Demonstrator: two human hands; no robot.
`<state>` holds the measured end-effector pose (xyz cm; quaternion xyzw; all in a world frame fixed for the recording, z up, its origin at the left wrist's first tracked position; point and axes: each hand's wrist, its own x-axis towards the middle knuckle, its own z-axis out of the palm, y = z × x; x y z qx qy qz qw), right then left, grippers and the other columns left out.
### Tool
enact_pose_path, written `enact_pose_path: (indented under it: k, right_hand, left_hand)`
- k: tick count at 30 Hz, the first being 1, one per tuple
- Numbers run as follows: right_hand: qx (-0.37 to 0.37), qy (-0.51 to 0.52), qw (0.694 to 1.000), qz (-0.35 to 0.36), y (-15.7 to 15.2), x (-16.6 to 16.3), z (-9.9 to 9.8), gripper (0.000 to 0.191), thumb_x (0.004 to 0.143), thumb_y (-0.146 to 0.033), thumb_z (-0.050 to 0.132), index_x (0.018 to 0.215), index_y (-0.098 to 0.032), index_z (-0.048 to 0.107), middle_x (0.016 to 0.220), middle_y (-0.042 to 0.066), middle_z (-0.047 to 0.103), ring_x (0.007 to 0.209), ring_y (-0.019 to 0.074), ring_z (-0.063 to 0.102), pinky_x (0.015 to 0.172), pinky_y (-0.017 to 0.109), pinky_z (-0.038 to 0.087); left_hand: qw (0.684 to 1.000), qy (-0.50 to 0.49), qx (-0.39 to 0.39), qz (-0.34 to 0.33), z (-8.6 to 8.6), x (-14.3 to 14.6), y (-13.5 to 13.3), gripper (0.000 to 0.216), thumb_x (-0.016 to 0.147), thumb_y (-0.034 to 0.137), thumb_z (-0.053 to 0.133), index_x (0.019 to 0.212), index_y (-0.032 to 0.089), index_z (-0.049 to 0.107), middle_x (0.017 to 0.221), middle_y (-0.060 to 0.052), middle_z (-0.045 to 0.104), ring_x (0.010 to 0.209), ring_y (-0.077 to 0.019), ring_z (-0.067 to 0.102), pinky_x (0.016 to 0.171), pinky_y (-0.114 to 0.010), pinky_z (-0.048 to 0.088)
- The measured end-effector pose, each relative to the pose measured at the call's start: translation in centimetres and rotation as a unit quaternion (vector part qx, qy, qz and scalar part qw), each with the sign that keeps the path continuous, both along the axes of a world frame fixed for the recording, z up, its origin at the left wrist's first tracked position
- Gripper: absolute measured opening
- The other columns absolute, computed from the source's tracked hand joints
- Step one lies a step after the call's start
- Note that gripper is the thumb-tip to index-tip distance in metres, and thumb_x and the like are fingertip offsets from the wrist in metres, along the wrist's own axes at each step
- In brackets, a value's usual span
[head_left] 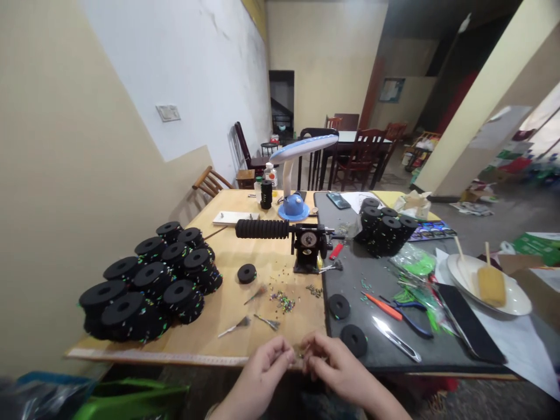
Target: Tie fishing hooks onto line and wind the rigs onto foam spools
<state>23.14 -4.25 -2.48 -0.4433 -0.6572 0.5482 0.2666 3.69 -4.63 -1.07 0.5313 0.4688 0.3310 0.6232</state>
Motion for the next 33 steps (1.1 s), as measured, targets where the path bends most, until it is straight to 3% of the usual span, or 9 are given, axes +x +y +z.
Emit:
enact_pose_path:
  k: [4, 9, 26, 33]
  right_hand:
    - [0.036, -0.016, 0.998, -0.041, 0.0, 1.3, -0.3, 0.023, 0.083, -0.012, 0.044, 0.095, -0.018, 0.062, 0.067, -0.002, 0.066, 0.059, 0.0132, 0.058, 0.055, 0.020, 0.043]
    - [0.072, -0.032, 0.995, -0.069, -0.3, 2.2, -0.2, 0.019, 0.079, -0.010, 0.044, 0.083, -0.017, 0.061, 0.064, -0.003, 0.063, 0.059, 0.0130, 0.056, 0.058, 0.020, 0.041]
    - [0.160, -0.049, 0.981, -0.102, -0.3, 1.9, -1.2, 0.012, 0.076, -0.012, 0.052, 0.068, -0.019, 0.057, 0.054, -0.008, 0.041, 0.051, 0.0105, 0.042, 0.051, 0.021, 0.029]
    - [0.236, -0.135, 0.956, -0.109, -0.3, 3.2, -1.3, 0.014, 0.080, -0.012, 0.050, 0.071, -0.021, 0.055, 0.065, -0.002, 0.056, 0.063, 0.0161, 0.053, 0.059, 0.025, 0.038]
  left_hand:
    - [0.998, -0.035, -0.050, 0.034, 0.0, 0.2, 0.2, 0.047, 0.073, 0.063, 0.065, 0.070, 0.019, 0.051, 0.057, 0.010, 0.032, 0.051, -0.0079, 0.023, 0.047, -0.020, 0.019]
    - [0.992, -0.076, -0.096, 0.045, 0.1, 0.7, 0.2, 0.048, 0.069, 0.063, 0.069, 0.071, 0.019, 0.049, 0.052, 0.013, 0.025, 0.047, -0.0065, 0.013, 0.044, -0.022, 0.009]
    - [0.992, -0.081, -0.091, 0.037, 0.2, 1.4, 0.1, 0.050, 0.066, 0.064, 0.072, 0.069, 0.019, 0.050, 0.050, 0.013, 0.028, 0.045, -0.0058, 0.013, 0.044, -0.023, 0.009]
    - [0.987, -0.118, -0.094, 0.047, 0.5, 0.6, 0.5, 0.044, 0.070, 0.058, 0.072, 0.071, 0.018, 0.053, 0.049, 0.013, 0.026, 0.045, -0.0058, 0.011, 0.044, -0.023, 0.008]
